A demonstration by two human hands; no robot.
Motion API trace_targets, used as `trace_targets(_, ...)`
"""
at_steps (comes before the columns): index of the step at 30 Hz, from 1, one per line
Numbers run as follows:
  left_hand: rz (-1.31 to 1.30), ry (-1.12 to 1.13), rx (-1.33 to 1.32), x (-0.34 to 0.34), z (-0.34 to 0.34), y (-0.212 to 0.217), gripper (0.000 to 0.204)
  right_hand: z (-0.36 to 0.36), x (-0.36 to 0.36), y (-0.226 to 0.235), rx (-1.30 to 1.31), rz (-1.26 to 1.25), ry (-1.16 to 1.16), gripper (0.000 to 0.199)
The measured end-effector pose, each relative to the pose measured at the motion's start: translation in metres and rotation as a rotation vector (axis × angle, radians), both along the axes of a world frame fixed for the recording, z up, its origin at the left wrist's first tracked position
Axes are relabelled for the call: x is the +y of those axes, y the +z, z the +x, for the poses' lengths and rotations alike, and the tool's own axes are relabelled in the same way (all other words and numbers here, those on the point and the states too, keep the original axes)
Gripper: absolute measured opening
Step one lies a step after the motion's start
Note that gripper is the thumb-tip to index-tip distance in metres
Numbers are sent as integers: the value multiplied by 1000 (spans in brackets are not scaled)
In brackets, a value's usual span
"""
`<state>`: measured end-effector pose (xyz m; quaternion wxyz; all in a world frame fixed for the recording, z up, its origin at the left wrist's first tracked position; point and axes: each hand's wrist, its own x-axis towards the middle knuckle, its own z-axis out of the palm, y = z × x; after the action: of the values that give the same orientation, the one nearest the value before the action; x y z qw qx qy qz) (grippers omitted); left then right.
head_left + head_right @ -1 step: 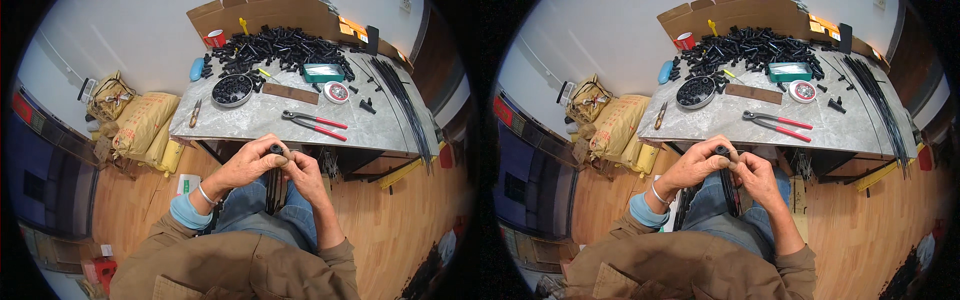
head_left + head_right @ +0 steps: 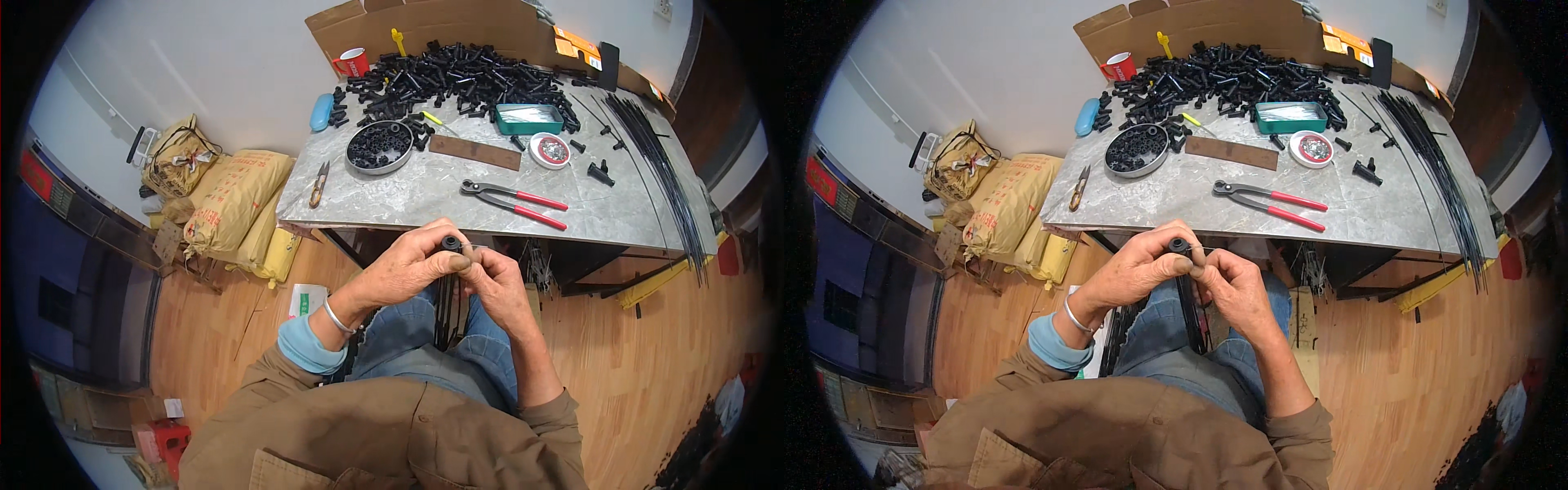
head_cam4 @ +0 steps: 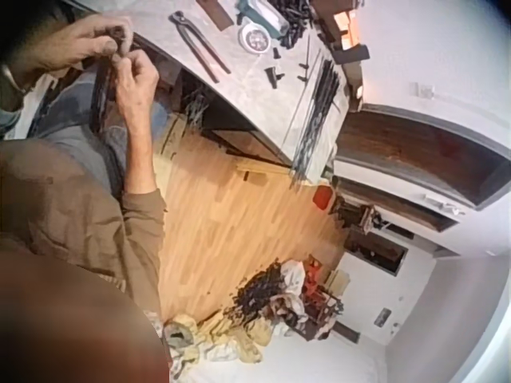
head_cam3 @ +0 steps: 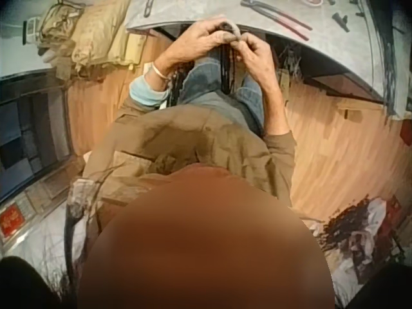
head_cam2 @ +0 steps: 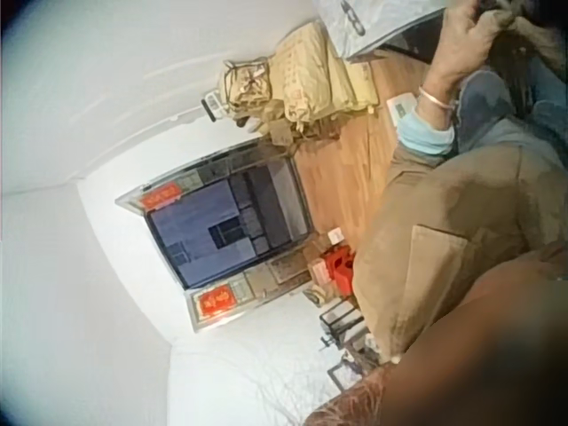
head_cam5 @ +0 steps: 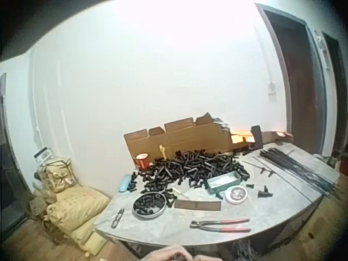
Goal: Bundling a set of black rods together with zip ties and trimming the ends using pliers.
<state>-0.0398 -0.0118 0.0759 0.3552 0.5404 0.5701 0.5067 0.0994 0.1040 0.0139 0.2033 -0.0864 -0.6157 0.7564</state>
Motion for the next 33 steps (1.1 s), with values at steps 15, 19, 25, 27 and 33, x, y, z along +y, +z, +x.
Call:
trace_targets(15,165,151,-484,9,15,-34,50,-3,-1,51,44,585,-410,8)
trace_targets(19,166,321,-527,12,25,-36,56,-12,-3,48,141,891,-461,10)
trace_targets(25,162,412,-552,17,31,-34,60,-17,7,33,-135,61,-68,27)
trace_targets(27,168,422,-552,15,31,-37,61,-17,3,19,-118,-125,11,33)
trace_targets(33,182,484,-470,19,28,-31,63,-13,-11,26,-120,-55,-83,31)
